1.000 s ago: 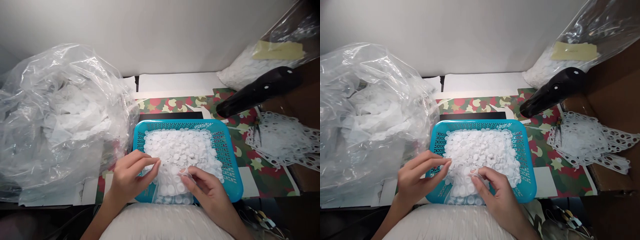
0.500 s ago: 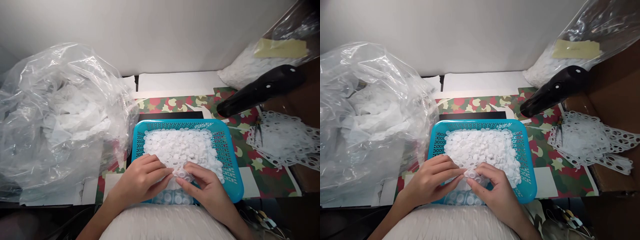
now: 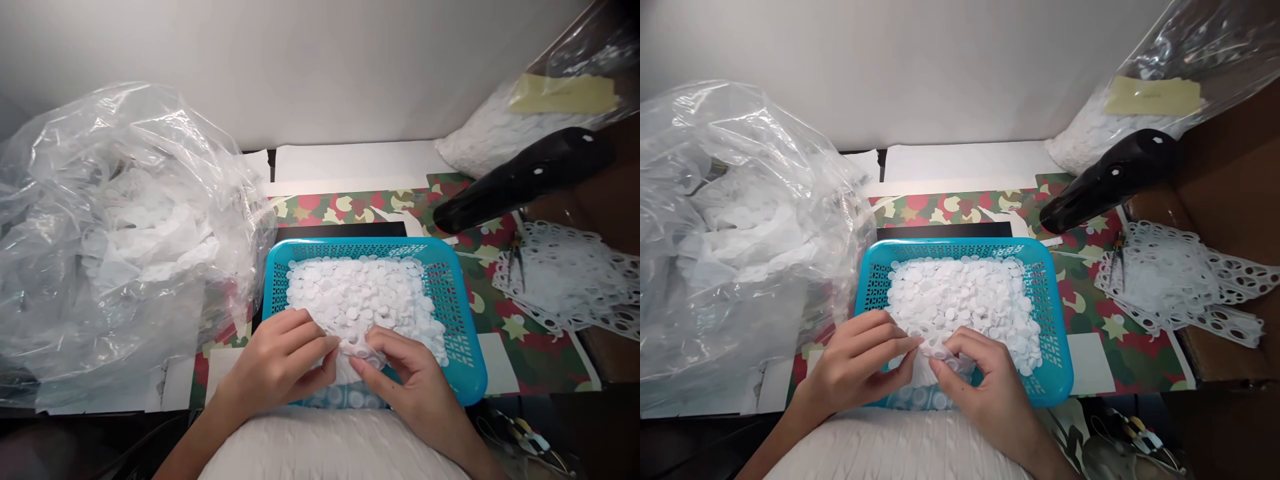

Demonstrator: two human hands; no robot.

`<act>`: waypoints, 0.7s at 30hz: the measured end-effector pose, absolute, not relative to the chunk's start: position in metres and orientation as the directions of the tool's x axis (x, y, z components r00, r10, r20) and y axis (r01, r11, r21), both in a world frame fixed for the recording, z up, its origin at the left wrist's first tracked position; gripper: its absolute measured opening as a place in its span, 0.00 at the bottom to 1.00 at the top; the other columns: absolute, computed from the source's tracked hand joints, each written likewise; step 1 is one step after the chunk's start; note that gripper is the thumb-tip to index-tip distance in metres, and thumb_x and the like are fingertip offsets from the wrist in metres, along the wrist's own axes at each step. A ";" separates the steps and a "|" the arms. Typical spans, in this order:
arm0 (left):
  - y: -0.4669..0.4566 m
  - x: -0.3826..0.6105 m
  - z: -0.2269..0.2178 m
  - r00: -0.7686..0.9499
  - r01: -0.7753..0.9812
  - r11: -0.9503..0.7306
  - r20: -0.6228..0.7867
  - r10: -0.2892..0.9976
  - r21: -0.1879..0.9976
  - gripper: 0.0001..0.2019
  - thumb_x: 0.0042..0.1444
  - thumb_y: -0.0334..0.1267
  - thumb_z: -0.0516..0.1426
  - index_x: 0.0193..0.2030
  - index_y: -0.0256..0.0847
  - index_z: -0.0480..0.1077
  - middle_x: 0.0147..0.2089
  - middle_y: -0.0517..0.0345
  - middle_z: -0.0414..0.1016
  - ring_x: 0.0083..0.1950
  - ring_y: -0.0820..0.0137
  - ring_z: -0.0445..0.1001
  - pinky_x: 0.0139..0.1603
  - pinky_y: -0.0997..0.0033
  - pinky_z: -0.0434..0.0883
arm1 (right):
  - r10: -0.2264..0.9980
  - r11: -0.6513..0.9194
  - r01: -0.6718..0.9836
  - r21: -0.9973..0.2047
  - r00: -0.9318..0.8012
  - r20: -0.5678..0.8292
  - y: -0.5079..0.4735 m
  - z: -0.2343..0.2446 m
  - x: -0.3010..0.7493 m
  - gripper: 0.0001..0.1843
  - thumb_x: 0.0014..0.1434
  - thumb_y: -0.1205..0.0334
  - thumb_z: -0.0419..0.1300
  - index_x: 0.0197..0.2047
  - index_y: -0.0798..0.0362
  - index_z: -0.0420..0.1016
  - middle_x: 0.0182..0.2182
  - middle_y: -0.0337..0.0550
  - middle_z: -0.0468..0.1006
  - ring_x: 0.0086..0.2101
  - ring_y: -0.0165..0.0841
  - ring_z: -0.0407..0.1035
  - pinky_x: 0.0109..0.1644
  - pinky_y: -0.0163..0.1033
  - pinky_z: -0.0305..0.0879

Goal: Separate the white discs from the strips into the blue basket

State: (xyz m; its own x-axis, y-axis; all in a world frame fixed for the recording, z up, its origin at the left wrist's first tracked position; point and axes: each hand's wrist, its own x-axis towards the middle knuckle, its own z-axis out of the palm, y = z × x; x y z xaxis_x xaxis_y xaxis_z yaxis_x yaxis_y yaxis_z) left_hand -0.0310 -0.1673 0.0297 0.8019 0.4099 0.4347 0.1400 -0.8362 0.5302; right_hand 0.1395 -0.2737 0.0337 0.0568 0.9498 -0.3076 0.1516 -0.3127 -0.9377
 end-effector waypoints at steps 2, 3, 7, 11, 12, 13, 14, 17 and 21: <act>-0.166 -0.033 0.032 0.804 0.131 -0.823 0.427 0.415 0.552 0.08 0.52 0.24 0.58 0.38 0.37 0.71 0.26 0.58 0.74 0.26 0.73 0.65 0.26 0.70 0.64 | 0.950 -0.314 0.146 -0.938 0.051 -0.309 -0.274 0.036 0.140 0.11 0.61 0.64 0.58 0.26 0.52 0.64 0.25 0.34 0.63 0.29 0.29 0.59 0.33 0.33 0.57; -0.166 -0.034 0.033 0.809 0.124 -0.818 0.420 0.411 0.561 0.08 0.52 0.24 0.58 0.38 0.37 0.71 0.26 0.59 0.74 0.26 0.73 0.64 0.26 0.71 0.64 | 0.950 -0.312 0.146 -0.939 0.045 -0.309 -0.274 0.037 0.140 0.11 0.61 0.64 0.58 0.26 0.52 0.64 0.25 0.34 0.63 0.29 0.29 0.60 0.33 0.33 0.57; -0.167 -0.037 0.032 0.804 0.120 -0.818 0.428 0.412 0.562 0.08 0.50 0.23 0.58 0.36 0.36 0.71 0.25 0.58 0.73 0.24 0.73 0.64 0.24 0.71 0.62 | 0.946 -0.322 0.184 -0.929 0.029 -0.322 -0.273 0.038 0.139 0.12 0.62 0.62 0.57 0.27 0.52 0.63 0.26 0.35 0.62 0.29 0.29 0.59 0.33 0.33 0.57; -0.167 -0.035 0.029 0.749 0.152 -0.806 0.465 0.471 0.571 0.09 0.48 0.21 0.58 0.35 0.36 0.70 0.24 0.60 0.72 0.24 0.74 0.63 0.23 0.71 0.62 | 0.933 -0.357 0.216 -0.909 0.032 -0.359 -0.274 0.038 0.137 0.12 0.63 0.59 0.55 0.28 0.52 0.63 0.26 0.35 0.62 0.30 0.30 0.59 0.35 0.34 0.58; -0.166 -0.036 0.028 0.725 0.168 -0.797 0.475 0.499 0.580 0.09 0.48 0.21 0.58 0.34 0.37 0.70 0.24 0.60 0.71 0.24 0.74 0.63 0.24 0.72 0.63 | 0.932 -0.359 0.217 -0.908 0.034 -0.360 -0.275 0.038 0.137 0.12 0.63 0.59 0.55 0.28 0.52 0.64 0.27 0.36 0.63 0.30 0.30 0.60 0.35 0.34 0.58; -0.164 -0.037 0.028 0.695 0.189 -0.786 0.486 0.530 0.588 0.09 0.47 0.20 0.58 0.33 0.37 0.70 0.24 0.61 0.70 0.24 0.74 0.63 0.24 0.72 0.63 | 0.933 -0.358 0.217 -0.908 0.036 -0.359 -0.276 0.038 0.138 0.11 0.63 0.58 0.55 0.29 0.52 0.64 0.27 0.36 0.63 0.31 0.31 0.60 0.36 0.34 0.59; -0.161 -0.038 0.028 0.654 0.222 -0.774 0.498 0.569 0.593 0.09 0.47 0.20 0.59 0.33 0.37 0.70 0.24 0.61 0.70 0.25 0.74 0.63 0.25 0.72 0.64 | 0.932 -0.360 0.215 -0.908 0.038 -0.360 -0.278 0.037 0.139 0.11 0.63 0.58 0.55 0.29 0.51 0.65 0.27 0.36 0.64 0.31 0.31 0.61 0.36 0.34 0.59; -0.154 -0.046 0.029 0.519 0.355 -0.726 0.522 0.677 0.589 0.10 0.47 0.20 0.59 0.33 0.38 0.71 0.24 0.62 0.68 0.25 0.75 0.64 0.26 0.73 0.65 | 0.926 -0.378 0.189 -0.906 0.070 -0.372 -0.285 0.032 0.141 0.13 0.62 0.57 0.57 0.27 0.51 0.65 0.27 0.37 0.65 0.30 0.31 0.62 0.35 0.33 0.60; -0.149 -0.053 0.029 0.590 0.385 -0.733 0.461 0.663 0.561 0.07 0.50 0.24 0.60 0.33 0.39 0.71 0.24 0.63 0.68 0.24 0.76 0.65 0.25 0.75 0.64 | 0.890 -0.441 0.081 -0.894 0.169 -0.423 -0.292 0.024 0.144 0.11 0.61 0.54 0.58 0.30 0.51 0.68 0.28 0.38 0.67 0.31 0.32 0.64 0.35 0.34 0.63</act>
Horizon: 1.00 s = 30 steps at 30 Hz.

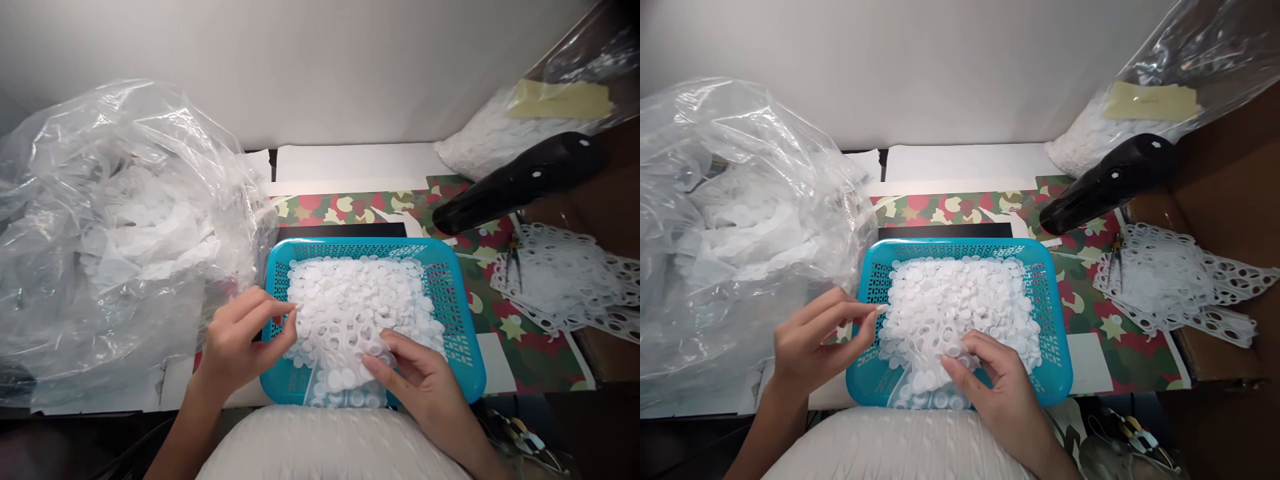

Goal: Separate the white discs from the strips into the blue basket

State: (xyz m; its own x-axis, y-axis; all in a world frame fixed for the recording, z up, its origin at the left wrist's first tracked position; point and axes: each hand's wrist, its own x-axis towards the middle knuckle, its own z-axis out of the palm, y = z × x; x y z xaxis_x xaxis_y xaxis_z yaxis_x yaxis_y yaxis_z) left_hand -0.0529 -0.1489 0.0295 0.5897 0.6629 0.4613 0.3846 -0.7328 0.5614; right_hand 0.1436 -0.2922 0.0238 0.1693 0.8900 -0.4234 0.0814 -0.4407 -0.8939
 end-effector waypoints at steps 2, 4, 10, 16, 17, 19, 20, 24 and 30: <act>-0.150 -0.052 0.029 0.685 0.362 -0.752 0.390 0.616 0.551 0.04 0.52 0.27 0.60 0.31 0.39 0.71 0.24 0.63 0.69 0.25 0.75 0.66 0.25 0.74 0.64 | 0.872 -0.475 0.023 -0.880 0.148 -0.467 -0.291 0.023 0.144 0.09 0.60 0.54 0.59 0.34 0.51 0.69 0.30 0.38 0.69 0.33 0.32 0.65 0.38 0.34 0.64; -0.153 -0.048 0.029 0.731 0.362 -0.750 0.331 0.597 0.553 0.04 0.54 0.29 0.60 0.29 0.38 0.70 0.24 0.63 0.68 0.26 0.75 0.66 0.25 0.74 0.63 | 0.867 -0.491 0.002 -0.871 0.101 -0.488 -0.289 0.024 0.143 0.08 0.60 0.56 0.60 0.36 0.51 0.68 0.32 0.37 0.69 0.35 0.31 0.65 0.40 0.33 0.64; -0.160 -0.034 0.035 0.845 0.239 -0.774 0.267 0.463 0.586 0.06 0.59 0.30 0.56 0.42 0.39 0.71 0.32 0.59 0.75 0.32 0.72 0.70 0.30 0.72 0.66 | 0.869 -0.491 0.057 -0.869 0.104 -0.484 -0.281 0.023 0.143 0.12 0.60 0.55 0.59 0.30 0.51 0.65 0.27 0.35 0.63 0.31 0.30 0.61 0.37 0.32 0.63; -0.164 -0.028 0.034 0.888 0.171 -0.806 0.266 0.376 0.567 0.09 0.60 0.32 0.55 0.46 0.41 0.72 0.32 0.58 0.76 0.32 0.70 0.71 0.32 0.70 0.68 | 0.884 -0.460 0.015 -0.888 0.095 -0.457 -0.277 0.024 0.143 0.09 0.60 0.55 0.59 0.33 0.52 0.69 0.29 0.37 0.67 0.33 0.31 0.63 0.38 0.33 0.64; -0.165 -0.028 0.033 0.891 0.164 -0.812 0.269 0.366 0.561 0.09 0.60 0.31 0.55 0.46 0.40 0.72 0.32 0.58 0.75 0.32 0.70 0.71 0.32 0.69 0.67 | 0.889 -0.452 0.015 -0.892 0.093 -0.449 -0.277 0.024 0.143 0.09 0.60 0.55 0.59 0.33 0.52 0.69 0.29 0.37 0.68 0.32 0.31 0.63 0.38 0.33 0.64; -0.165 -0.028 0.032 0.899 0.154 -0.817 0.264 0.348 0.555 0.09 0.60 0.31 0.55 0.46 0.40 0.72 0.31 0.58 0.75 0.32 0.71 0.70 0.31 0.69 0.67 | 0.902 -0.427 0.035 -0.904 0.092 -0.423 -0.276 0.026 0.144 0.09 0.60 0.57 0.59 0.31 0.52 0.70 0.28 0.36 0.68 0.32 0.31 0.64 0.36 0.33 0.63; -0.166 -0.028 0.032 0.902 0.151 -0.819 0.262 0.344 0.554 0.08 0.60 0.30 0.55 0.45 0.39 0.72 0.31 0.58 0.75 0.31 0.71 0.70 0.31 0.69 0.66 | 0.909 -0.413 0.059 -0.909 0.093 -0.407 -0.276 0.026 0.144 0.09 0.60 0.57 0.59 0.30 0.52 0.69 0.27 0.36 0.68 0.31 0.31 0.63 0.36 0.33 0.63; -0.167 -0.027 0.031 0.906 0.154 -0.836 0.262 0.332 0.527 0.06 0.59 0.29 0.55 0.41 0.37 0.72 0.29 0.58 0.74 0.30 0.71 0.68 0.29 0.70 0.65 | 0.927 -0.374 0.215 -0.902 0.092 -0.363 -0.274 0.028 0.143 0.13 0.61 0.59 0.57 0.26 0.52 0.64 0.24 0.35 0.64 0.28 0.29 0.60 0.32 0.33 0.59; -0.167 -0.028 0.030 0.891 0.138 -0.872 0.326 0.316 0.469 0.06 0.55 0.26 0.54 0.29 0.37 0.70 0.23 0.59 0.67 0.25 0.72 0.61 0.24 0.71 0.60 | 0.930 -0.357 0.328 -0.874 0.043 -0.364 -0.270 0.033 0.139 0.17 0.62 0.61 0.56 0.23 0.52 0.55 0.22 0.33 0.59 0.26 0.28 0.56 0.30 0.33 0.53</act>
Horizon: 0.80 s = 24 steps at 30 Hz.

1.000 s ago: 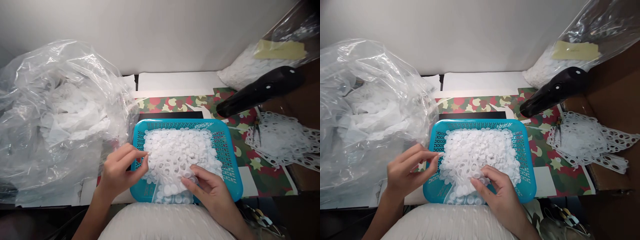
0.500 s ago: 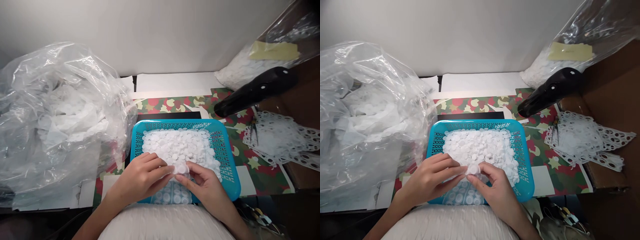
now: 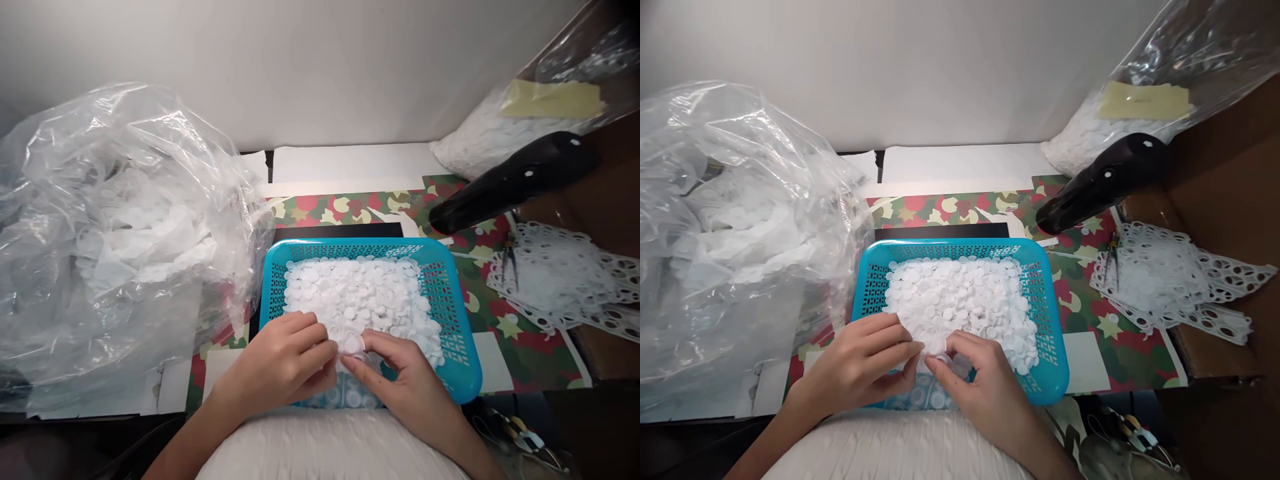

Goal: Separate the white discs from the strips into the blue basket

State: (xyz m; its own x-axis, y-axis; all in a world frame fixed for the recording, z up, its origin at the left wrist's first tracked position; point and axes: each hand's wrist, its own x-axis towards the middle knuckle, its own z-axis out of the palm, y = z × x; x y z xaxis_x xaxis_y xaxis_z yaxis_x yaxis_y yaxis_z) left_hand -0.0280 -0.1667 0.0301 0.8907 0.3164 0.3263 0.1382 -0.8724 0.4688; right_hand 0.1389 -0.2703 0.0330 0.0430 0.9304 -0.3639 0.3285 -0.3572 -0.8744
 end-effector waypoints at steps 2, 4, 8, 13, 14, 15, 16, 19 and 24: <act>-0.162 -0.032 0.031 0.852 0.171 -0.861 0.366 0.374 0.479 0.05 0.53 0.25 0.56 0.30 0.37 0.69 0.23 0.59 0.68 0.25 0.72 0.61 0.24 0.71 0.61 | 0.927 -0.365 0.331 -0.870 0.039 -0.374 -0.272 0.035 0.139 0.17 0.62 0.60 0.55 0.24 0.52 0.56 0.22 0.33 0.59 0.26 0.28 0.56 0.30 0.33 0.53; -0.155 -0.038 0.032 0.790 0.237 -0.840 0.407 0.459 0.487 0.05 0.51 0.23 0.57 0.31 0.37 0.68 0.24 0.59 0.68 0.26 0.73 0.61 0.25 0.72 0.62 | 0.923 -0.376 0.318 -0.870 0.048 -0.382 -0.275 0.035 0.140 0.17 0.62 0.59 0.56 0.24 0.52 0.57 0.23 0.33 0.60 0.26 0.29 0.57 0.31 0.33 0.54; -0.140 -0.052 0.036 0.692 0.355 -0.803 0.444 0.570 0.478 0.06 0.50 0.24 0.59 0.30 0.38 0.68 0.24 0.62 0.66 0.26 0.74 0.60 0.26 0.72 0.61 | 0.898 -0.440 0.270 -0.856 0.110 -0.426 -0.285 0.030 0.146 0.18 0.61 0.55 0.57 0.23 0.52 0.59 0.23 0.35 0.60 0.27 0.30 0.58 0.31 0.34 0.56; -0.144 -0.047 0.038 0.838 0.310 -0.819 0.269 0.476 0.483 0.12 0.55 0.29 0.57 0.22 0.38 0.63 0.21 0.63 0.61 0.25 0.74 0.57 0.23 0.71 0.57 | 0.886 -0.463 0.166 -0.870 0.097 -0.453 -0.287 0.024 0.150 0.12 0.62 0.53 0.56 0.30 0.51 0.66 0.29 0.37 0.66 0.33 0.32 0.63 0.36 0.33 0.60; -0.147 -0.043 0.038 0.856 0.289 -0.824 0.254 0.451 0.487 0.12 0.56 0.30 0.56 0.22 0.38 0.63 0.21 0.63 0.61 0.24 0.74 0.57 0.23 0.71 0.56 | 0.889 -0.458 0.162 -0.874 0.085 -0.450 -0.286 0.024 0.150 0.12 0.63 0.54 0.55 0.30 0.51 0.66 0.29 0.36 0.66 0.33 0.32 0.62 0.37 0.33 0.59; -0.151 -0.039 0.037 0.866 0.270 -0.824 0.248 0.434 0.499 0.11 0.57 0.30 0.56 0.23 0.37 0.64 0.21 0.63 0.61 0.25 0.74 0.58 0.23 0.70 0.56 | 0.892 -0.453 0.165 -0.876 0.073 -0.447 -0.284 0.024 0.150 0.13 0.64 0.54 0.54 0.30 0.51 0.67 0.28 0.36 0.66 0.32 0.31 0.62 0.36 0.32 0.59; -0.155 -0.035 0.036 0.870 0.253 -0.818 0.248 0.426 0.516 0.08 0.58 0.31 0.56 0.27 0.37 0.66 0.23 0.62 0.64 0.26 0.73 0.60 0.23 0.70 0.58 | 0.895 -0.445 0.174 -0.878 0.059 -0.442 -0.283 0.025 0.149 0.13 0.65 0.54 0.53 0.30 0.51 0.67 0.27 0.35 0.66 0.31 0.30 0.61 0.35 0.32 0.59; -0.164 -0.025 0.032 0.888 0.205 -0.805 0.241 0.392 0.556 0.07 0.59 0.31 0.55 0.44 0.35 0.69 0.34 0.56 0.72 0.33 0.71 0.68 0.29 0.70 0.65 | 0.908 -0.414 0.216 -0.884 0.028 -0.419 -0.279 0.026 0.148 0.14 0.66 0.56 0.51 0.31 0.52 0.69 0.27 0.35 0.68 0.30 0.30 0.61 0.35 0.32 0.58; -0.166 -0.023 0.025 0.923 0.142 -0.860 0.249 0.294 0.490 0.09 0.60 0.32 0.55 0.46 0.34 0.70 0.33 0.55 0.75 0.32 0.69 0.69 0.29 0.68 0.68 | 0.940 -0.330 0.264 -0.906 0.005 -0.341 -0.276 0.030 0.146 0.12 0.66 0.59 0.52 0.33 0.52 0.70 0.29 0.36 0.72 0.32 0.29 0.65 0.38 0.32 0.60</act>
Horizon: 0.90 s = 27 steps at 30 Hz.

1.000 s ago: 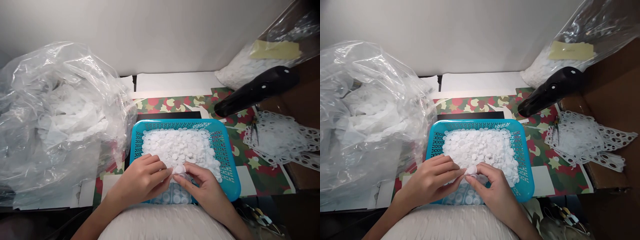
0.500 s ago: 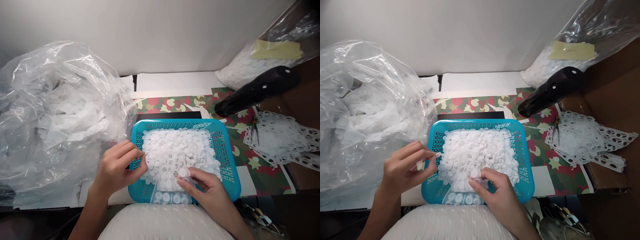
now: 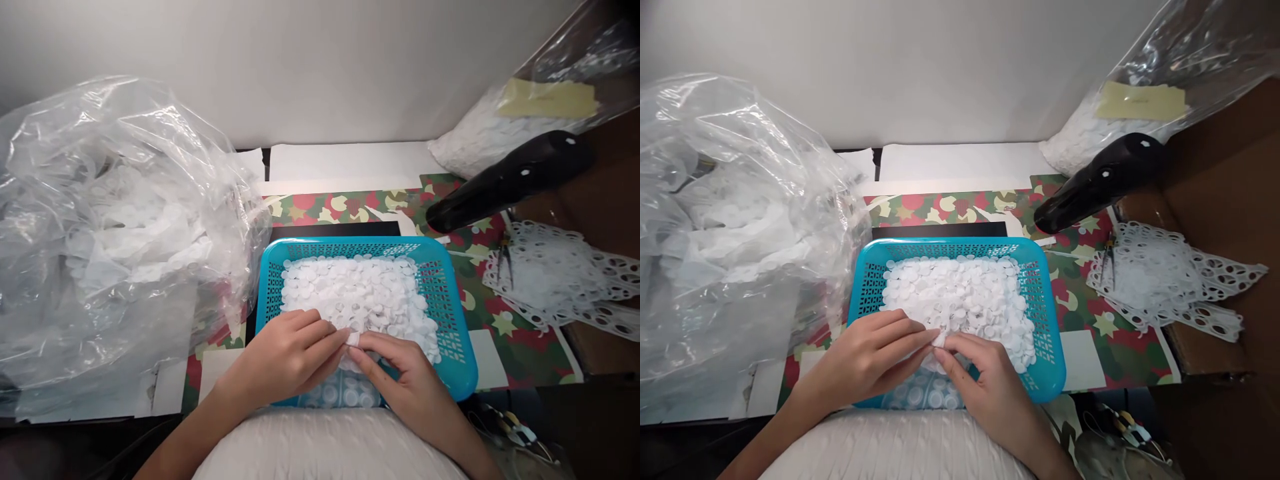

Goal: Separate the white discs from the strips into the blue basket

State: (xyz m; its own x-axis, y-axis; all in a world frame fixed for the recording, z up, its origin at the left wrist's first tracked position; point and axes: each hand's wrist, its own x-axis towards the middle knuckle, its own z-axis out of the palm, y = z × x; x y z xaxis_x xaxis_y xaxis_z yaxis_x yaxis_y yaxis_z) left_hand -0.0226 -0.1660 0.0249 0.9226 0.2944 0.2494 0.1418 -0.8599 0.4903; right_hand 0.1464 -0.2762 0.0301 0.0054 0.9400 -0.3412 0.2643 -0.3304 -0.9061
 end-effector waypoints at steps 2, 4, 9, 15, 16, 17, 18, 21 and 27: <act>-0.165 -0.023 0.024 0.923 0.134 -0.882 0.268 0.277 0.451 0.08 0.60 0.32 0.55 0.45 0.34 0.70 0.30 0.56 0.74 0.30 0.69 0.68 0.27 0.68 0.67 | 0.951 -0.294 0.288 -0.911 -0.002 -0.308 -0.275 0.032 0.145 0.11 0.66 0.61 0.52 0.32 0.52 0.70 0.30 0.36 0.72 0.33 0.29 0.66 0.39 0.32 0.60; -0.166 -0.023 0.024 0.922 0.131 -0.896 0.281 0.267 0.424 0.07 0.59 0.31 0.55 0.43 0.34 0.71 0.29 0.57 0.74 0.29 0.69 0.68 0.26 0.69 0.67 | 0.955 -0.277 0.316 -0.907 -0.014 -0.297 -0.275 0.032 0.144 0.11 0.66 0.63 0.52 0.32 0.52 0.69 0.30 0.36 0.71 0.34 0.30 0.67 0.39 0.32 0.60; -0.168 -0.020 0.026 0.913 0.097 -0.915 0.332 0.238 0.391 0.04 0.58 0.29 0.55 0.37 0.35 0.71 0.26 0.58 0.73 0.26 0.71 0.64 0.23 0.70 0.64 | 0.948 -0.269 0.388 -0.882 -0.057 -0.314 -0.274 0.033 0.142 0.13 0.66 0.64 0.50 0.29 0.53 0.67 0.27 0.37 0.69 0.30 0.29 0.64 0.35 0.34 0.58; -0.160 -0.028 0.026 0.805 0.167 -0.888 0.461 0.374 0.428 0.05 0.51 0.24 0.58 0.35 0.35 0.70 0.24 0.60 0.71 0.25 0.73 0.62 0.23 0.73 0.63 | 0.953 -0.262 0.365 -0.893 -0.050 -0.300 -0.276 0.039 0.144 0.10 0.64 0.66 0.51 0.30 0.53 0.67 0.26 0.35 0.68 0.29 0.28 0.63 0.34 0.33 0.57; -0.157 -0.031 0.025 0.769 0.204 -0.879 0.485 0.417 0.432 0.06 0.50 0.24 0.59 0.35 0.35 0.70 0.24 0.60 0.71 0.25 0.74 0.62 0.24 0.73 0.63 | 0.950 -0.276 0.351 -0.895 -0.040 -0.309 -0.278 0.039 0.146 0.10 0.64 0.65 0.52 0.30 0.53 0.67 0.26 0.35 0.69 0.30 0.29 0.64 0.34 0.33 0.57; -0.153 -0.033 0.025 0.735 0.241 -0.870 0.504 0.453 0.430 0.06 0.50 0.23 0.59 0.34 0.36 0.69 0.24 0.60 0.70 0.25 0.74 0.62 0.24 0.73 0.63 | 0.947 -0.293 0.338 -0.894 -0.026 -0.320 -0.280 0.038 0.148 0.11 0.64 0.65 0.52 0.29 0.53 0.67 0.26 0.35 0.69 0.30 0.29 0.64 0.35 0.33 0.57; -0.150 -0.036 0.025 0.706 0.277 -0.861 0.518 0.483 0.426 0.07 0.49 0.23 0.60 0.33 0.36 0.69 0.24 0.61 0.69 0.25 0.75 0.62 0.24 0.74 0.63 | 0.943 -0.314 0.322 -0.893 -0.004 -0.333 -0.283 0.036 0.150 0.11 0.64 0.64 0.52 0.29 0.53 0.66 0.26 0.35 0.68 0.30 0.29 0.63 0.35 0.33 0.57; -0.142 -0.043 0.026 0.657 0.361 -0.833 0.520 0.546 0.418 0.07 0.48 0.23 0.61 0.30 0.36 0.68 0.24 0.61 0.69 0.25 0.75 0.61 0.25 0.73 0.63 | 0.922 -0.385 0.227 -0.894 0.062 -0.382 -0.290 0.031 0.156 0.12 0.64 0.60 0.51 0.29 0.52 0.65 0.25 0.35 0.65 0.29 0.29 0.61 0.34 0.32 0.56; -0.147 -0.039 0.029 0.768 0.326 -0.809 0.362 0.529 0.490 0.13 0.53 0.28 0.60 0.21 0.38 0.61 0.20 0.64 0.63 0.23 0.75 0.58 0.23 0.72 0.57 | 0.865 -0.478 -0.088 -0.874 0.125 -0.486 -0.293 0.031 0.159 0.11 0.62 0.53 0.54 0.33 0.51 0.65 0.28 0.35 0.62 0.30 0.29 0.58 0.34 0.31 0.58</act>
